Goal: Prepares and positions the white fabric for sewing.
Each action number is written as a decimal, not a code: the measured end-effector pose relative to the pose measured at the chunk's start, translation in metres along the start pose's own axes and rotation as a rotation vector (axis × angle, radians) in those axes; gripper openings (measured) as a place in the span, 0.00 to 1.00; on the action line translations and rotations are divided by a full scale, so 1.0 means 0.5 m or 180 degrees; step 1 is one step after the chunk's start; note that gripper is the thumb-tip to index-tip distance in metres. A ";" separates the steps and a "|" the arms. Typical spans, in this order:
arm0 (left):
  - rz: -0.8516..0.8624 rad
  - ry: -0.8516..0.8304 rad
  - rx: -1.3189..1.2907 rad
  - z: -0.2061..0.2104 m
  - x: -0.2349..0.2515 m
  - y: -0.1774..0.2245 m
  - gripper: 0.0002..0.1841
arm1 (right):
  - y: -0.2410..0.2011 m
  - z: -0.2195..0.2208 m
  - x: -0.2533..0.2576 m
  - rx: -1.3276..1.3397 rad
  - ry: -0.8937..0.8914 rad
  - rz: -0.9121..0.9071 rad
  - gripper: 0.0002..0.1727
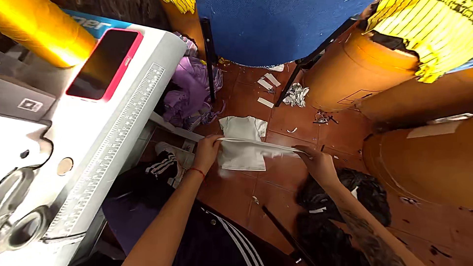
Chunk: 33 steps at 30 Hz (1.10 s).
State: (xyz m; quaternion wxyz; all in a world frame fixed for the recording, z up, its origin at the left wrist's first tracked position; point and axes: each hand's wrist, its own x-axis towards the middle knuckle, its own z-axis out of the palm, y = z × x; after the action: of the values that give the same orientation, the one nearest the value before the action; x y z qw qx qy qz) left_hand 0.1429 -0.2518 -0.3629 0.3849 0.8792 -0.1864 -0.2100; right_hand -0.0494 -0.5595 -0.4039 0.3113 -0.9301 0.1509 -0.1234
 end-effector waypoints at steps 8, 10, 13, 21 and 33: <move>-0.0386 -0.1575 0.0726 0.079 -0.021 -0.097 0.27 | 0.080 0.112 -0.099 -0.0159 -0.0773 0.0439 0.15; -0.0807 -0.2461 0.1082 0.092 -0.048 -0.097 0.45 | 0.094 0.141 -0.141 -0.0327 -0.1449 0.0956 0.21; -0.0923 -0.2751 0.1552 0.068 -0.089 -0.047 0.44 | 0.063 0.157 -0.185 -0.0484 -0.1949 0.1369 0.22; 0.0813 -0.0747 0.0378 -0.119 -0.358 0.030 0.17 | -0.137 0.144 -0.130 0.0549 -0.2695 0.0310 0.15; -0.0985 0.4169 0.2240 -0.408 -0.922 -0.101 0.15 | -0.887 0.189 -0.077 0.2638 -0.3646 -0.4064 0.14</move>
State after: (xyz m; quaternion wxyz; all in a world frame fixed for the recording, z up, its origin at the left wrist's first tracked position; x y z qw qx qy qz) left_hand -0.1324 0.1282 -0.1714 0.0799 0.9113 0.1496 0.3752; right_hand 0.0359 -0.1571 -0.2088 0.5167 -0.5717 -0.6168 0.1607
